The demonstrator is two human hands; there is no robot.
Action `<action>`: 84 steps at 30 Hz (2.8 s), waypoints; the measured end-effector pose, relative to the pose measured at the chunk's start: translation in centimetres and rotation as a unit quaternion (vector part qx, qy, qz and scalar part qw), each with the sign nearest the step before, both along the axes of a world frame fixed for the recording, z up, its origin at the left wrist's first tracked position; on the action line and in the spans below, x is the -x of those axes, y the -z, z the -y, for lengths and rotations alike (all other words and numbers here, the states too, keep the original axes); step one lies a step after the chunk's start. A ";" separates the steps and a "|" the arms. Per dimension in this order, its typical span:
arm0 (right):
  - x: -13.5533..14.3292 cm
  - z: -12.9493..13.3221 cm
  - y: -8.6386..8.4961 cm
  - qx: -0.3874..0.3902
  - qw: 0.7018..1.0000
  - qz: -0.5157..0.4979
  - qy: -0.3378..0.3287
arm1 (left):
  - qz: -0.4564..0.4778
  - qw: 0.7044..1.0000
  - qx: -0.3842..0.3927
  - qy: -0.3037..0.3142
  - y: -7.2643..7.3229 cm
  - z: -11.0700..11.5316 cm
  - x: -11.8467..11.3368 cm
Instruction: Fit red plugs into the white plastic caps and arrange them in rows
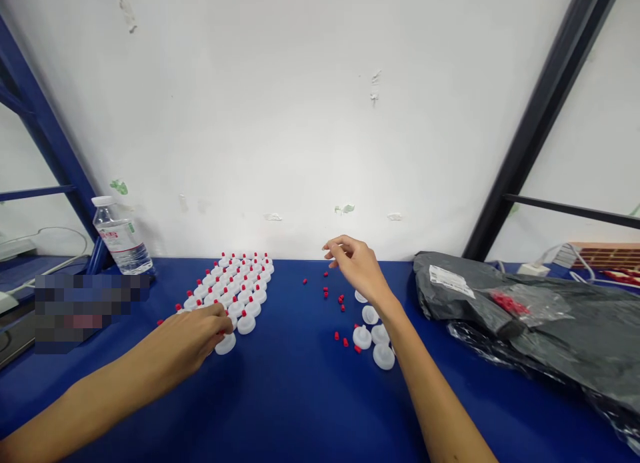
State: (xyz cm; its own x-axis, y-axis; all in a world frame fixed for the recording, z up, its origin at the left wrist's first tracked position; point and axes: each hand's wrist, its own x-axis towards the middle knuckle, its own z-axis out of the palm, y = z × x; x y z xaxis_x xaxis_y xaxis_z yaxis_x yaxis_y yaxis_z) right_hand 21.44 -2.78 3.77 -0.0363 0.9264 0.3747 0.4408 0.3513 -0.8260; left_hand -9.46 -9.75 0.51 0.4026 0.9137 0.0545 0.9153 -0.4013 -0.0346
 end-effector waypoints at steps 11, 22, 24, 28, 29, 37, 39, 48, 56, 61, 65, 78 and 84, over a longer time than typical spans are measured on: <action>-4.3 -2.3 3.3 0.100 0.888 0.407 0.188 | 0.018 0.993 -0.052 0.103 -0.8 0.8 -9.2; -3.0 -1.1 2.7 0.167 0.864 0.440 0.181 | 0.013 0.994 -0.074 0.085 2.4 -8.1 -16.3; -2.9 -1.0 2.6 0.174 0.860 0.442 0.185 | 0.009 0.994 -0.070 0.085 2.9 -8.4 -16.3; -2.9 -0.9 2.4 0.174 0.862 0.435 0.191 | 0.013 0.994 -0.069 0.084 3.2 -8.4 -16.1; -2.9 -0.9 2.3 0.170 0.867 0.429 0.191 | 0.017 0.994 -0.071 0.084 3.2 -8.2 -16.0; -2.3 -1.3 1.8 0.110 0.972 0.205 0.037 | 0.122 0.980 -0.116 0.105 0.3 -4.7 -13.3; -1.8 -1.1 1.5 0.121 0.985 0.118 -0.038 | 0.188 0.967 -0.128 0.117 -0.3 -3.9 -11.8; 1.0 1.4 -0.1 0.105 0.972 0.001 -0.211 | 0.331 0.926 -0.147 0.105 -0.2 -4.2 -6.5; 2.3 1.5 0.5 0.103 0.960 -0.036 -0.258 | 0.347 0.915 -0.140 0.150 0.9 -4.7 -5.7; 2.4 1.4 0.6 0.104 0.957 -0.045 -0.268 | 0.381 0.906 -0.121 0.142 1.0 -4.4 -5.7; 2.7 1.3 0.9 0.103 0.950 -0.066 -0.287 | 0.409 0.891 -0.132 0.143 1.0 -4.0 -5.9; 3.1 0.8 2.2 0.150 0.934 -0.110 -0.306 | 0.401 0.874 -0.194 0.193 1.4 -3.8 -5.7; 3.0 1.2 1.6 0.166 0.930 -0.099 -0.311 | 0.355 0.901 -0.152 0.196 -1.1 -3.5 -5.6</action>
